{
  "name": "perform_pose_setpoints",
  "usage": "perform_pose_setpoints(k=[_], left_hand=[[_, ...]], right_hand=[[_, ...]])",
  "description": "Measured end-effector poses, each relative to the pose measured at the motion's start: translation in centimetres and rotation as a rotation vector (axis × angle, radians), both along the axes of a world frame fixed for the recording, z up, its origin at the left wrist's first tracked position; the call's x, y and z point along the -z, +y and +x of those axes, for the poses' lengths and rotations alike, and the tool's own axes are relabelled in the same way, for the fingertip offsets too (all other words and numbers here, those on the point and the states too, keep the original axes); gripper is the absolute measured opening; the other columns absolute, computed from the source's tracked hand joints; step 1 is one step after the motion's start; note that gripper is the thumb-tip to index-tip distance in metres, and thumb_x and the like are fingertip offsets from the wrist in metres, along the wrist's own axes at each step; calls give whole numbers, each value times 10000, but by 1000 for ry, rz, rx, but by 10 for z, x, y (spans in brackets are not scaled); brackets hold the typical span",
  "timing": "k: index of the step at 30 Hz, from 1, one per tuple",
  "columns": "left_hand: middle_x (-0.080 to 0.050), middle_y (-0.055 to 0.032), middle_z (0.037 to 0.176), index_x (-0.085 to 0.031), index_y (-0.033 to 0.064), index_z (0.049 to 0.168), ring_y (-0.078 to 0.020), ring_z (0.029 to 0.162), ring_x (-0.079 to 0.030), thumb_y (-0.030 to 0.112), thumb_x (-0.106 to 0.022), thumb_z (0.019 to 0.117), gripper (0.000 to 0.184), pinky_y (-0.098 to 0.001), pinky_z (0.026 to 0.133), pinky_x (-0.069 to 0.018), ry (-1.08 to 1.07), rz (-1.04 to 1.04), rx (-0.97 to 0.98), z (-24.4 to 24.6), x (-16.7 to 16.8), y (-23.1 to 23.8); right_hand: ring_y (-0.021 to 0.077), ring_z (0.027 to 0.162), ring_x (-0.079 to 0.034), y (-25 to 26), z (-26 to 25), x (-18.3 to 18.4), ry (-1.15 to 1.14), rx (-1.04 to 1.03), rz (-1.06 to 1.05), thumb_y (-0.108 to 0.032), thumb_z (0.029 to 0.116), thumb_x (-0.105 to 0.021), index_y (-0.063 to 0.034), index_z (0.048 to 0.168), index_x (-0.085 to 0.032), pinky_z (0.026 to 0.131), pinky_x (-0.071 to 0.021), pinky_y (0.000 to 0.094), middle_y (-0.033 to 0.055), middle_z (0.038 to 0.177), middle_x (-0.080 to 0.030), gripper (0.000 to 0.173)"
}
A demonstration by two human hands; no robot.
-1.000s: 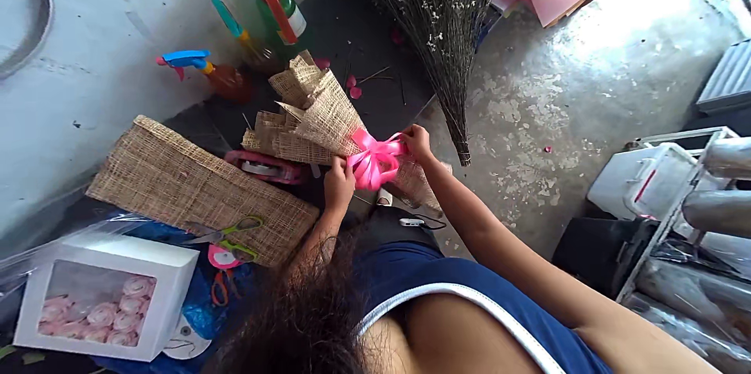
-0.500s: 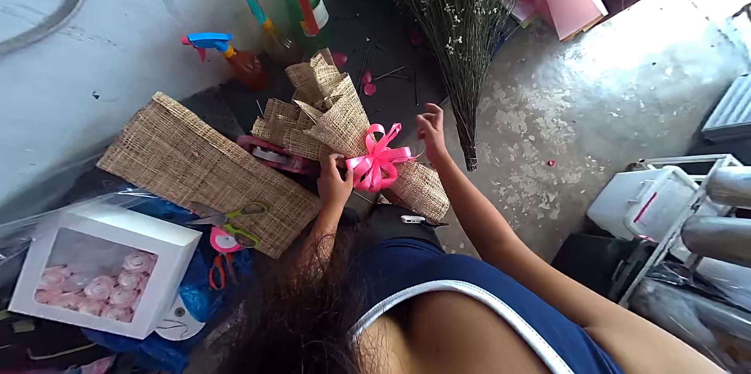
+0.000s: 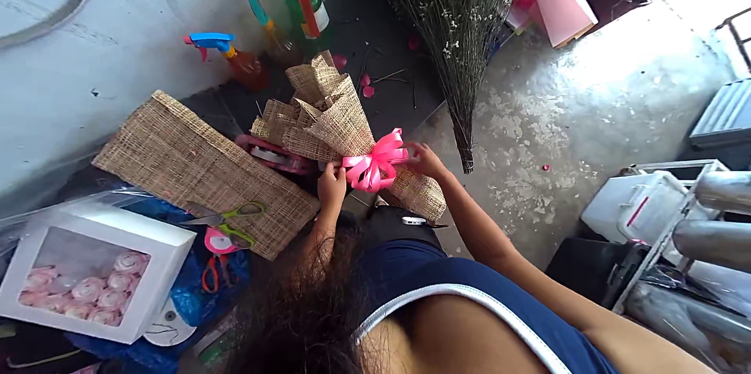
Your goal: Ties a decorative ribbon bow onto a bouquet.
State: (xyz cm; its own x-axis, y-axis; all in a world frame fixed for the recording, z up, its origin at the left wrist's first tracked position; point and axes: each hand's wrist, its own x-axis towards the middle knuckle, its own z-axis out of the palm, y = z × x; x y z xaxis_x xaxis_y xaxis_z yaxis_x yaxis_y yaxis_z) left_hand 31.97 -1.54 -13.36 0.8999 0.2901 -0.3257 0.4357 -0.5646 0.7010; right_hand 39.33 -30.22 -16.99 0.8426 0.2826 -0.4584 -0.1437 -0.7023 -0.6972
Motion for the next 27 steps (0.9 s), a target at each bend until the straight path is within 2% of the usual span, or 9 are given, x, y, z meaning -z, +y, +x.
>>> perform_pose_setpoints(k=[3,5,7,9,14,19,22,25,27], left_hand=[[-501,-320,1382,-497,-67,1378,-441,1231,-549,70,-587,972,438,-555,1012,-478,-244,52,11,-9,-17,-12],[-604,-280,1232,-546,-52,1331,-385,1058,-637,90,-551,1002,358,-535,904,-536,-270,2,133,-14,-39,-28],[-690,-207,1029,-601,-36,1302,-283,866,-676,168,-465,1080,331,-479,800,-560,-8,-226,270,-14,-57,-47],[-688,-135,966,-576,-4,1363,-164,734,-602,276,-421,1112,407,-350,695,-516,312,-454,289,-8,-58,-63],[-547,3,775,-652,59,1174,-53,551,-451,241,-562,1060,233,-200,499,-392,412,-673,-24,-1,-32,-64],[-500,40,748,-618,83,1208,-24,493,-361,257,-526,1075,238,-171,447,-331,459,-821,-132,-3,-26,-67],[-465,48,710,-616,94,1149,-23,470,-341,219,-542,1064,168,-166,431,-321,439,-921,-275,1,-19,-68],[-455,57,634,-544,139,884,-32,450,-385,259,-543,1060,213,-170,432,-380,513,-941,-348,2,-22,-63],[-459,48,644,-573,101,958,-34,467,-409,247,-517,1075,195,-171,448,-393,488,-878,-293,-1,-24,-53]], right_hand=[[413,1067,-624,7,0,-14,-34,-98,14,-157,889,-787,61,1069,-722,964,-498,575,289,1145,-631,290],[294,880,-660,17,-2,-39,37,-63,162,-153,915,-765,79,1009,-706,867,-535,494,215,962,-690,258],[150,749,-636,23,-9,-54,143,-36,349,-114,989,-658,87,1039,-688,769,-555,359,137,873,-694,210],[71,673,-606,26,-15,-57,160,-64,439,-69,1016,-584,87,1002,-694,695,-537,276,83,809,-694,191],[164,700,-633,30,-20,-54,94,-47,304,-105,905,-766,66,935,-716,746,-551,396,130,806,-699,181],[257,848,-676,34,-18,-66,95,-225,217,-91,1038,-563,80,1091,-727,871,-534,456,200,980,-730,242],[232,786,-667,38,-17,-62,83,-308,229,-86,1048,-536,78,1064,-733,820,-539,441,177,937,-738,258],[242,768,-680,38,-14,-60,83,-145,211,-112,1058,-519,57,1078,-741,808,-551,464,169,924,-743,279],[284,816,-693,32,-6,-57,50,98,117,-156,1073,-493,32,1121,-721,815,-559,501,178,970,-733,299]])
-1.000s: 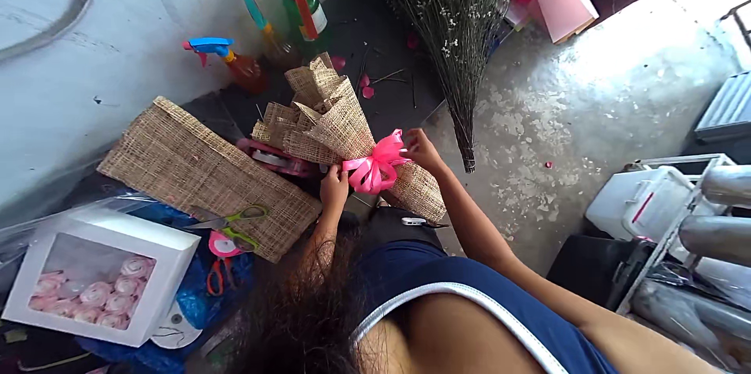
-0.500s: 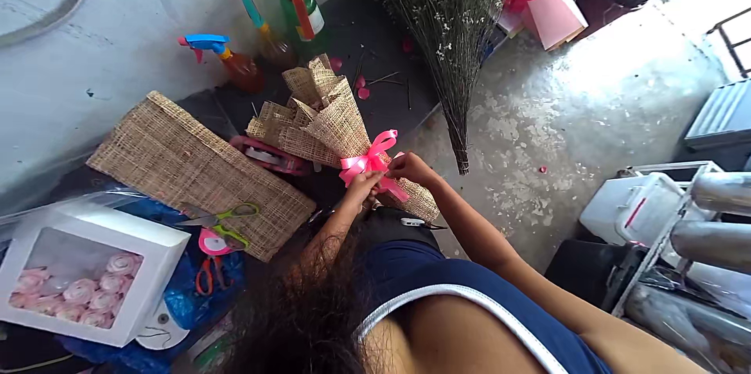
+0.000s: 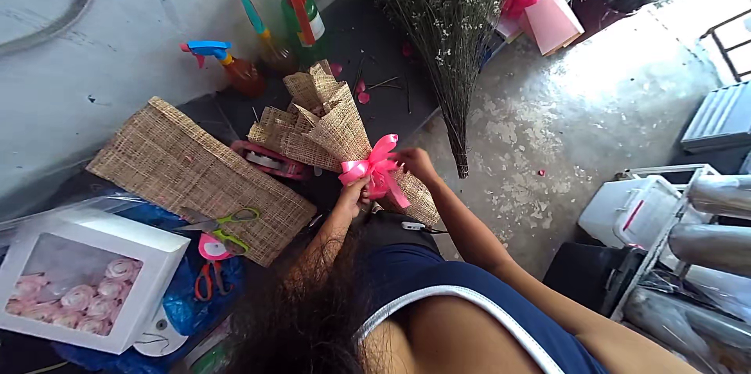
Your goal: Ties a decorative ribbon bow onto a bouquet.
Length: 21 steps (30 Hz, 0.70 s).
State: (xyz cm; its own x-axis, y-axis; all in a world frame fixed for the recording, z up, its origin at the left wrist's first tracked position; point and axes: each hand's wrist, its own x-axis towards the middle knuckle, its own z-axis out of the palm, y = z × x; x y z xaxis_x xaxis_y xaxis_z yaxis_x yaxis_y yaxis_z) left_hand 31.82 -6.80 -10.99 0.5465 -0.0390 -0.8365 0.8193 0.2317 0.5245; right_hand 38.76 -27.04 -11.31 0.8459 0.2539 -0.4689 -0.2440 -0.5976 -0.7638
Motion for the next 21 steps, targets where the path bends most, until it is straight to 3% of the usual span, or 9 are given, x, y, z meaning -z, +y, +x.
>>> perform_pose_setpoints(k=[2,4,9,11,13,16,18,19,21], left_hand=[[-488,19,699,-622,25,1120,-45,531,-443,208,-518,1079,215,-191,511,-406,-93,152,179,-6,2,14],[-548,-27,754,-638,-20,1159,-62,586,-488,185,-552,1065,240,-215,573,-445,-145,315,361,-11,12,23],[-707,-211,1030,-678,-24,1196,-304,899,-687,216,-595,1037,299,-497,889,-538,-234,585,741,-6,21,32],[-696,-183,1034,-626,-8,1303,-229,840,-651,198,-577,1052,329,-413,825,-538,-239,431,844,-7,10,32],[-672,-112,1026,-499,51,1465,-102,741,-564,191,-505,1082,407,-287,708,-489,-198,189,999,-10,-4,36],[-662,-144,1117,-578,12,1376,-150,849,-585,226,-468,1100,366,-331,825,-491,-105,180,1220,-12,-9,55],[-654,-262,1217,-600,-79,1313,-322,1085,-642,271,-471,1100,429,-473,1019,-465,-42,306,1120,-12,7,66],[-639,-277,1262,-578,-86,1334,-358,1154,-631,309,-495,1090,472,-501,1056,-448,-25,351,1005,-12,17,68],[-614,-242,1333,-509,-20,1428,-351,1204,-612,350,-555,1062,523,-510,1053,-459,-4,328,779,-8,23,60]], right_hand=[[363,940,-706,-2,11,10,-90,25,-137,-167,1081,-479,20,1131,-713,886,-527,591,201,1015,-735,304],[425,1097,-680,-1,21,22,-188,-236,-270,-138,1065,-473,-13,1163,-716,935,-498,669,213,1145,-720,290],[455,1171,-643,-5,56,40,-90,-239,-412,-188,1081,-457,-68,1219,-710,956,-475,691,228,1198,-704,312],[401,1086,-678,-9,61,49,-21,-90,-261,-173,1085,-461,-3,1255,-671,947,-504,622,237,1162,-703,319],[362,970,-696,-16,56,55,20,231,-68,-159,1080,-486,41,1414,-499,867,-561,516,282,1198,-657,389],[430,1248,-571,-10,24,14,-73,469,-72,-122,1025,-551,56,1475,-421,1048,-478,542,317,1405,-518,501],[465,1208,-580,11,-21,-11,-141,207,-139,-164,987,-647,59,1466,-396,1001,-499,582,331,1389,-515,584],[462,1096,-645,20,-41,-10,-141,77,-167,-242,930,-741,4,1487,-386,896,-543,623,303,1321,-577,705],[445,1016,-679,27,-57,-1,-67,-76,-195,-235,889,-786,-87,1543,-335,848,-542,651,251,1210,-650,808]])
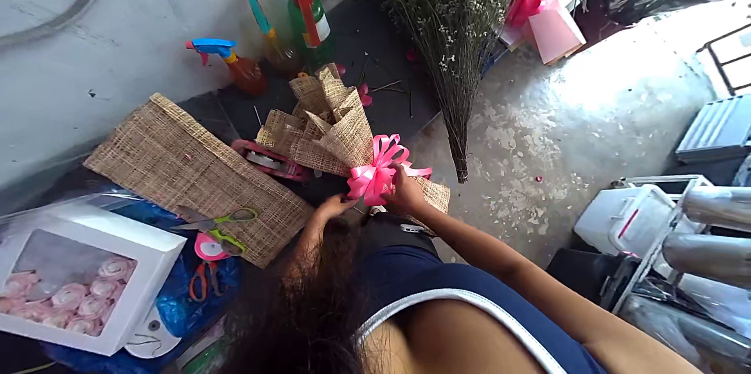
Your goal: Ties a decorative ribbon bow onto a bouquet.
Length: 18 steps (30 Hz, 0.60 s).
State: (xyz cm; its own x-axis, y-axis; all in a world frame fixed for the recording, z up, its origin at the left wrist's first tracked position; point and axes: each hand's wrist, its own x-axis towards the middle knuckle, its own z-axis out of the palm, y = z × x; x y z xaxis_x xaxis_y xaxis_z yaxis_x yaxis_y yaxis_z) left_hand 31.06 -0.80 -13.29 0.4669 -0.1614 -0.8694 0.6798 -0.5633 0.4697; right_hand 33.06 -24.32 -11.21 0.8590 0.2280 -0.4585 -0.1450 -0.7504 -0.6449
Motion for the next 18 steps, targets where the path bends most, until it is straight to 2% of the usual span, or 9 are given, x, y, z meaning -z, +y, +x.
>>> perform_pose_setpoints(k=[3,5,7,9,11,13,15,17,18], left_hand=[[-648,-190,1259,-490,-5,1420,-245,1091,-651,313,-590,1046,500,-423,947,-519,-16,-119,-180,7,-7,-27],[-651,-231,1226,-531,-86,1352,-258,1082,-655,236,-698,985,516,-416,992,-511,-93,-110,-173,9,-8,-41],[-652,-236,1208,-548,-89,1326,-263,1072,-652,222,-726,963,510,-420,986,-510,-140,-71,-159,10,-5,-46],[-665,-248,1186,-592,-88,1285,-298,1081,-654,216,-739,954,473,-458,997,-503,-198,-20,-185,11,-2,-43],[-680,-269,1114,-637,-104,1195,-339,1038,-661,215,-731,958,409,-503,975,-502,-271,59,-241,11,8,-34],[-682,-263,1075,-647,-104,1163,-325,984,-663,221,-699,984,374,-490,938,-512,-288,87,-283,8,15,-28],[-676,-270,1111,-637,-111,1184,-327,1029,-658,210,-683,995,375,-486,968,-505,-264,71,-263,7,15,-26],[-679,-263,1118,-637,-110,1188,-319,1053,-661,206,-673,1000,369,-476,993,-501,-269,66,-217,8,15,-28],[-682,-263,1103,-641,-110,1178,-324,1046,-665,214,-662,1008,367,-484,990,-500,-281,92,-175,8,16,-27]], right_hand=[[454,938,-696,-7,6,14,-57,81,15,-107,949,-664,-45,1517,-371,813,-546,654,240,1069,-703,643],[452,980,-689,-11,5,3,-84,67,59,-125,901,-751,-25,1513,-353,822,-554,649,245,1226,-658,737],[467,1003,-681,-14,3,-1,-24,-100,-23,-112,843,-792,-80,1548,-327,815,-547,668,253,1306,-615,845],[518,988,-677,-25,14,-1,14,-150,-113,1,882,-697,-115,1541,-351,795,-525,704,301,1251,-637,754],[524,1056,-658,-43,38,-4,-55,20,-174,30,957,-556,-55,1487,-437,851,-529,691,327,1309,-591,549],[477,1152,-624,-48,47,-16,-169,83,-170,-14,939,-604,4,1403,-522,917,-537,624,307,1389,-528,471],[484,1116,-634,-34,23,-23,-320,-252,-83,-52,926,-675,-17,1328,-639,915,-527,630,328,1264,-602,405],[443,969,-685,-27,6,-8,-341,-680,-25,-81,980,-612,-82,1298,-684,854,-516,637,256,1071,-694,326],[448,971,-697,-30,7,5,-281,-726,-34,-78,1005,-577,-58,1221,-716,873,-502,664,240,1039,-722,258]])
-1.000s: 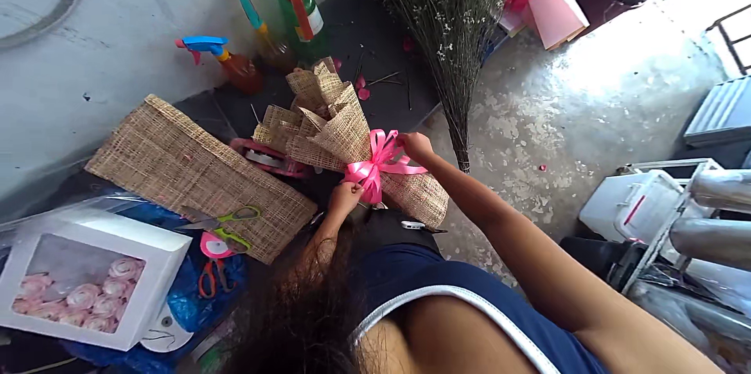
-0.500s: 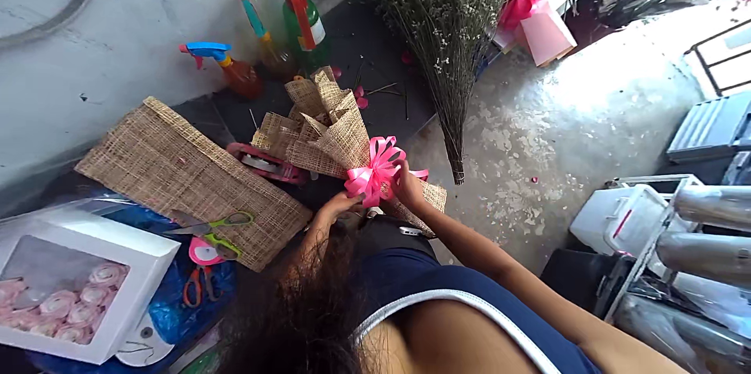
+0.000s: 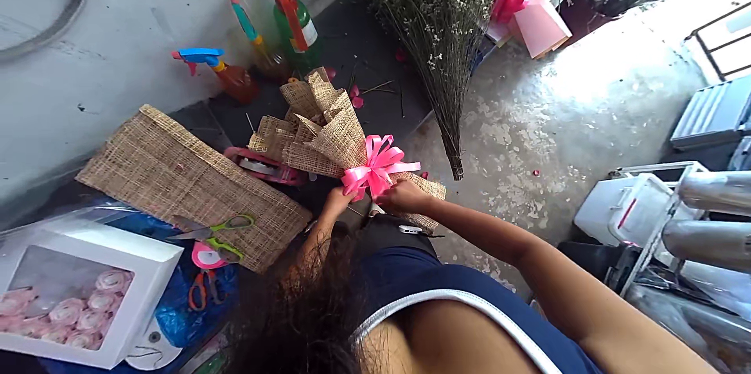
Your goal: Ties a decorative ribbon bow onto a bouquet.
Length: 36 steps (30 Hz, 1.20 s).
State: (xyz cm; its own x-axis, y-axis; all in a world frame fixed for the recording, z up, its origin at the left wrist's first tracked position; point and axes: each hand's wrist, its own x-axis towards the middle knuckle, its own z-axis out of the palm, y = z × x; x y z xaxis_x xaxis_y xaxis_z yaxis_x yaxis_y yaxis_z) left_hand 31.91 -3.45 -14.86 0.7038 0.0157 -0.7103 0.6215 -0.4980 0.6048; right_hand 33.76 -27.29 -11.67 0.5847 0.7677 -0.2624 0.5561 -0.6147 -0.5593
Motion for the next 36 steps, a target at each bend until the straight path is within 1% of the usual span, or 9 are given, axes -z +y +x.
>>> perform_pose_setpoints(k=[4,8,11,15,18,21,25,32,36], left_hand=[[-693,-273,1121,-685,-53,1158,-412,1110,-658,287,-653,1010,373,-597,1009,-468,0,202,141,5,1,12],[-664,-293,1189,-658,-89,1199,-395,1157,-636,232,-672,999,379,-546,1053,-458,61,102,235,1,0,7],[-659,-244,1225,-623,-74,1272,-298,1116,-647,277,-629,1029,426,-442,1039,-473,179,-14,308,-3,1,14],[-572,-206,1421,-495,40,1478,-296,1240,-596,198,-627,1027,496,-450,1044,-467,210,-219,186,-9,7,23],[-530,-205,1471,-442,37,1515,-307,1312,-546,174,-591,1044,513,-470,1079,-431,254,-229,74,-11,15,11],[-556,-202,1428,-458,35,1488,-299,1274,-565,183,-534,1066,454,-477,1047,-457,256,-301,-94,-14,19,-8],[-553,-248,1409,-499,-25,1433,-336,1294,-545,183,-543,1049,439,-504,1081,-443,149,-179,-68,-15,9,-26],[-579,-234,1351,-430,-87,1435,-220,1194,-598,26,-634,971,519,-366,1016,-508,-124,-419,-353,-34,43,-64],[-679,-188,1215,-634,-100,1240,-167,1107,-624,-48,-592,981,267,-299,1035,-454,125,-246,-320,-32,-107,-85]], right_hand=[[434,1112,-672,-33,51,21,108,359,-192,-202,1047,-552,-30,1117,-736,963,-476,666,221,1124,-727,262],[419,1192,-622,-37,67,18,399,147,-8,-43,970,-658,18,1132,-747,1058,-438,606,248,1214,-682,194],[441,1218,-617,-62,78,9,331,509,-50,36,982,-533,-47,1183,-751,1049,-450,645,257,1258,-675,307],[215,962,-680,-34,69,5,380,1162,752,-2,1004,-421,-3,1399,-511,779,-566,387,164,1253,-655,406],[432,1347,-500,-15,63,23,421,877,263,-140,812,-844,-56,1598,-257,1084,-397,661,287,1495,-469,984],[547,1435,-323,15,50,41,369,629,-131,-383,637,-970,-13,1605,-230,1128,-209,776,337,1549,-365,1273],[476,1456,-331,45,30,47,338,613,-295,-410,747,-857,82,1505,-363,1159,-259,683,306,1552,-373,1030],[466,1474,-323,7,-16,86,204,741,36,-360,852,-726,123,1463,-437,1224,-187,615,338,1532,-402,831],[211,1254,-579,-14,-55,55,529,930,29,-133,1015,-583,81,1353,-551,1079,-448,348,203,1330,-616,401]])
